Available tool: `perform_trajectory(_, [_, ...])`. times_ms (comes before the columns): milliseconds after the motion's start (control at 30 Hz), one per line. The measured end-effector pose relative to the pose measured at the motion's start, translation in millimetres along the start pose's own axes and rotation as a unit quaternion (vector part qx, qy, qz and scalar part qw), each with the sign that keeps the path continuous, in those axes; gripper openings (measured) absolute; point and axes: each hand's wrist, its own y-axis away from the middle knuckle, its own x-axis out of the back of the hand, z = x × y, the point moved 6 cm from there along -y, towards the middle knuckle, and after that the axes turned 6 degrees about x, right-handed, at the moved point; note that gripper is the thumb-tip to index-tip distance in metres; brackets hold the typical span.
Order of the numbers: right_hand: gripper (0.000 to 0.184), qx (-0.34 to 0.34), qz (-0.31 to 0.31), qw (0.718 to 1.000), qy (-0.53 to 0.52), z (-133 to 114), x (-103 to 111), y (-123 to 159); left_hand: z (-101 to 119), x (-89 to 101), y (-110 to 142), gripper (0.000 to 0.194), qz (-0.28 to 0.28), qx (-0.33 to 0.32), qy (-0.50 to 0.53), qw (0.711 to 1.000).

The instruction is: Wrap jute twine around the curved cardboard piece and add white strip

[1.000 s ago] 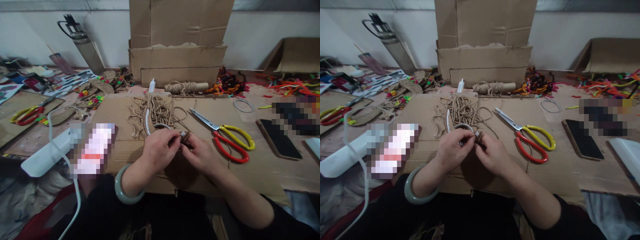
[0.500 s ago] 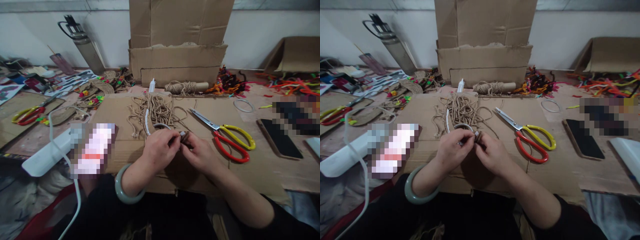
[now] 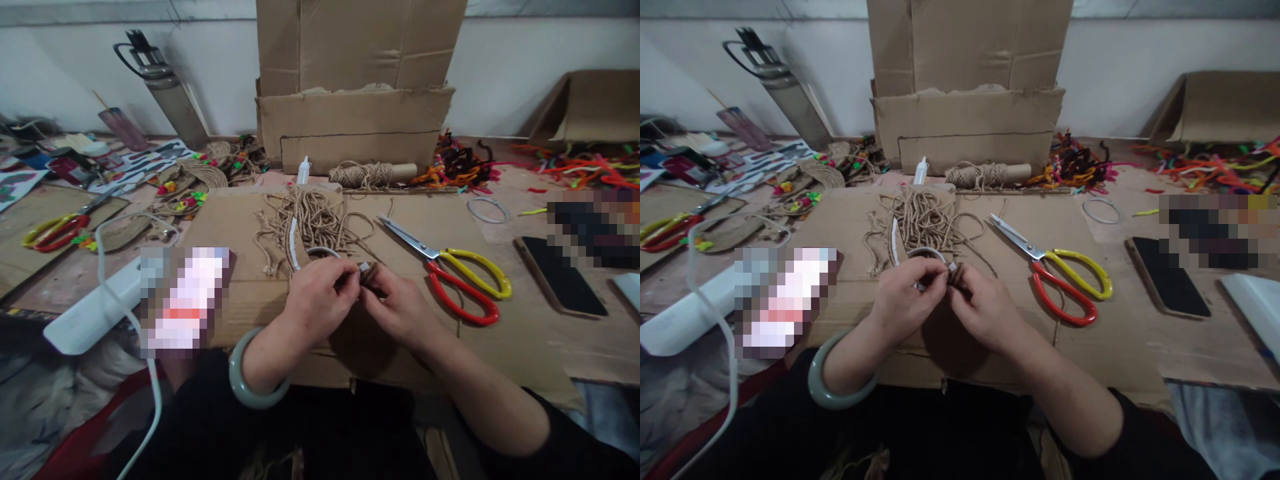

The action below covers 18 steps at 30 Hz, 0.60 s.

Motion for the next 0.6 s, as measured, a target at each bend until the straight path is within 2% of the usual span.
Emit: perform_trajectory(600, [0.007,0.030,0.009,0.999,0.015,0.3,-1.9,1.2,4.0,2.7,2.0,0.009,0.002,-0.046,-0.021,0.999])
